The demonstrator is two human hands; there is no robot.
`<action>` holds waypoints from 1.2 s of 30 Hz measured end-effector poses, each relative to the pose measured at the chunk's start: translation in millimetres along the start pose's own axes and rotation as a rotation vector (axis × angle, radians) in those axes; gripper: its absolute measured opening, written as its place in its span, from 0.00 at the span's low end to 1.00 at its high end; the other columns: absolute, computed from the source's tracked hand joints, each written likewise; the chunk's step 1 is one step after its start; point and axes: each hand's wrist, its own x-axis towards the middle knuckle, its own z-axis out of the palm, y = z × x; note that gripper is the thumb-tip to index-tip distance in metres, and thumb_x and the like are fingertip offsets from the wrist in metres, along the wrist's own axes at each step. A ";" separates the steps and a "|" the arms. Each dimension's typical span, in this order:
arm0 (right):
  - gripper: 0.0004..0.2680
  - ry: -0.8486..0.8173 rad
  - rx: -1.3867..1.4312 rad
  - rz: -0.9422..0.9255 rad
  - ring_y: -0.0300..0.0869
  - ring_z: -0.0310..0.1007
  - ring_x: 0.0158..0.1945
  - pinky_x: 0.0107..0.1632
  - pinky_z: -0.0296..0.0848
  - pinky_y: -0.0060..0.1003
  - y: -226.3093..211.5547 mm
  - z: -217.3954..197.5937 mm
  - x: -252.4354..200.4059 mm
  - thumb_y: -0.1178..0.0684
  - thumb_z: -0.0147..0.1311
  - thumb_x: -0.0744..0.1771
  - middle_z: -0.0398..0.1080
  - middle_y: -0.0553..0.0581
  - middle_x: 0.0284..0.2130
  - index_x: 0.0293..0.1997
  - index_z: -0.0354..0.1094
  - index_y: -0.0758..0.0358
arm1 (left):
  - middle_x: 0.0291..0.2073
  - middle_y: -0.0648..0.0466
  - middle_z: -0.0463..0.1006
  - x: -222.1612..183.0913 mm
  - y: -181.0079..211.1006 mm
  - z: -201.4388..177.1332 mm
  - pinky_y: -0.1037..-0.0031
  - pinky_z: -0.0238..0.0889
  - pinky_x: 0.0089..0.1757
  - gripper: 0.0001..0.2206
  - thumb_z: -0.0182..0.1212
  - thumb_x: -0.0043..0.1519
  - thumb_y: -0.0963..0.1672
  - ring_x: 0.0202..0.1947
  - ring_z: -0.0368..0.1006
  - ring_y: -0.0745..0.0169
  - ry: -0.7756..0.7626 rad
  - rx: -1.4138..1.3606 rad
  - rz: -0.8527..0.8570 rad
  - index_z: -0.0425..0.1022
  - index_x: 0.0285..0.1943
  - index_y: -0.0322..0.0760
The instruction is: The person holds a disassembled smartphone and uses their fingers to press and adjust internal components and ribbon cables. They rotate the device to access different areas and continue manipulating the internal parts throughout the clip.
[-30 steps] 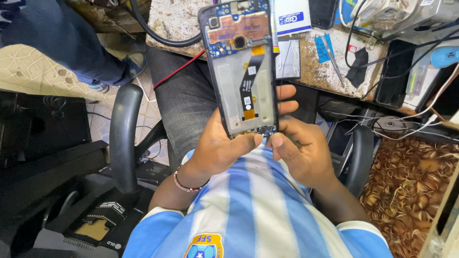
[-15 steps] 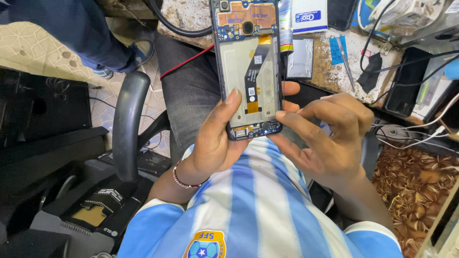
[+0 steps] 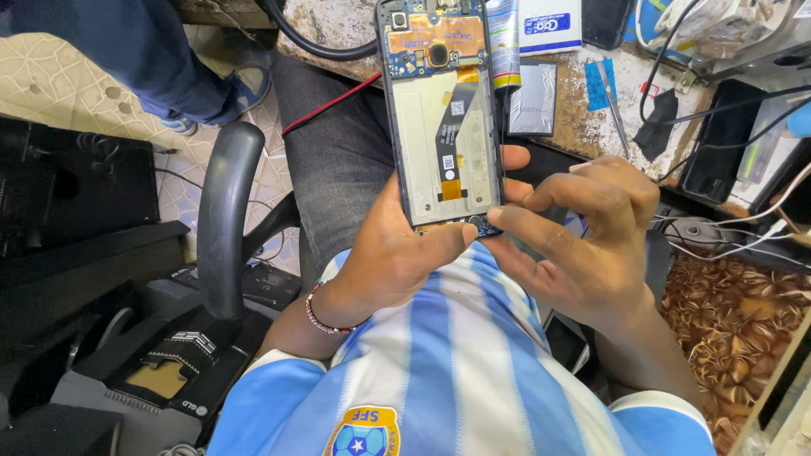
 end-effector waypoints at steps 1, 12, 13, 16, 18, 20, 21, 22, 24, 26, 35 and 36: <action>0.06 -0.002 0.002 0.000 0.50 0.56 0.49 0.50 0.68 0.47 -0.5 -0.1 1.9 0.47 0.64 0.70 0.64 0.54 0.42 0.47 0.76 0.52 | 0.66 0.43 0.72 -0.1 -1.4 -0.3 0.64 0.68 0.66 0.30 0.64 0.65 0.47 0.63 0.73 0.55 0.002 -0.001 0.000 0.60 0.74 0.27; 0.08 -0.059 0.047 -0.020 0.50 0.59 0.48 0.53 0.64 0.48 4.2 -0.6 5.2 0.45 0.59 0.70 0.63 0.54 0.42 0.43 0.76 0.57 | 0.69 0.40 0.68 -0.2 -4.7 0.4 0.59 0.65 0.67 0.30 0.65 0.64 0.45 0.67 0.70 0.48 0.041 -0.088 -0.010 0.58 0.73 0.27; 0.08 -0.060 0.047 -0.020 0.50 0.59 0.48 0.53 0.64 0.48 3.0 -0.5 6.1 0.45 0.59 0.70 0.63 0.54 0.42 0.43 0.76 0.57 | 0.69 0.40 0.68 0.2 -4.5 0.9 0.59 0.65 0.67 0.30 0.65 0.64 0.45 0.67 0.70 0.48 0.042 -0.089 -0.010 0.58 0.73 0.27; 0.09 -0.038 0.080 -0.020 0.51 0.60 0.48 0.51 0.67 0.50 0.7 0.8 8.8 0.47 0.59 0.70 0.64 0.57 0.42 0.43 0.74 0.63 | 0.68 0.38 0.68 2.8 -1.2 1.6 0.62 0.65 0.62 0.27 0.56 0.60 0.38 0.67 0.68 0.44 0.142 -0.259 -0.147 0.58 0.71 0.25; 0.05 -0.020 0.005 -0.017 0.52 0.63 0.47 0.51 0.67 0.50 0.0 1.6 9.1 0.53 0.59 0.70 0.67 0.56 0.41 0.41 0.73 0.63 | 0.59 0.32 0.75 4.8 3.0 2.1 0.66 0.69 0.57 0.26 0.52 0.65 0.44 0.58 0.74 0.48 0.162 -0.269 -0.207 0.64 0.70 0.22; 0.05 0.000 -0.018 -0.020 0.52 0.62 0.46 0.50 0.68 0.50 0.4 4.1 9.4 0.53 0.58 0.70 0.67 0.57 0.39 0.39 0.72 0.63 | 0.60 0.31 0.74 2.9 -3.5 -2.7 0.65 0.67 0.60 0.25 0.48 0.68 0.46 0.59 0.73 0.47 0.127 -0.312 -0.175 0.63 0.71 0.20; 0.06 0.019 -0.040 -0.024 0.53 0.62 0.46 0.48 0.68 0.50 0.8 5.2 9.7 0.54 0.57 0.70 0.66 0.57 0.37 0.37 0.71 0.63 | 0.61 0.29 0.73 2.1 -6.7 -5.1 0.64 0.65 0.63 0.25 0.45 0.72 0.47 0.60 0.73 0.47 0.091 -0.354 -0.142 0.62 0.71 0.19; 0.06 0.020 -0.042 -0.024 0.53 0.62 0.46 0.48 0.68 0.50 0.3 5.3 9.8 0.54 0.57 0.70 0.66 0.57 0.37 0.37 0.71 0.63 | 0.61 0.29 0.73 1.9 -6.6 -5.6 0.64 0.65 0.63 0.25 0.45 0.72 0.47 0.60 0.73 0.47 0.089 -0.354 -0.143 0.62 0.71 0.19; 0.03 0.036 -0.046 -0.038 0.53 0.62 0.45 0.47 0.70 0.52 -0.8 5.7 10.1 0.58 0.56 0.70 0.66 0.59 0.37 0.38 0.71 0.64 | 0.59 0.33 0.75 1.1 -6.5 -6.6 0.64 0.67 0.62 0.25 0.42 0.75 0.49 0.58 0.75 0.50 0.078 -0.379 -0.170 0.63 0.72 0.21; 0.03 0.043 -0.063 -0.042 0.53 0.64 0.45 0.48 0.70 0.52 -0.9 5.6 8.9 0.58 0.57 0.70 0.66 0.59 0.38 0.38 0.72 0.64 | 0.60 0.34 0.75 0.4 -5.9 -6.5 0.63 0.66 0.62 0.25 0.42 0.75 0.49 0.59 0.74 0.50 0.078 -0.382 -0.185 0.63 0.72 0.22; 0.02 0.077 -0.059 -0.102 0.52 0.68 0.41 0.46 0.71 0.51 0.7 5.4 12.6 0.61 0.58 0.70 0.68 0.58 0.37 0.38 0.73 0.65 | 0.59 0.34 0.75 1.4 -12.3 -9.0 0.66 0.64 0.64 0.25 0.42 0.76 0.49 0.59 0.74 0.52 0.059 -0.376 -0.169 0.63 0.72 0.22; 0.02 0.086 -0.048 -0.117 0.52 0.68 0.40 0.45 0.71 0.50 0.7 5.6 13.6 0.61 0.58 0.69 0.68 0.58 0.37 0.38 0.73 0.66 | 0.59 0.34 0.75 1.1 -12.7 -9.0 0.66 0.64 0.64 0.25 0.42 0.76 0.49 0.59 0.74 0.51 0.061 -0.379 -0.164 0.63 0.72 0.22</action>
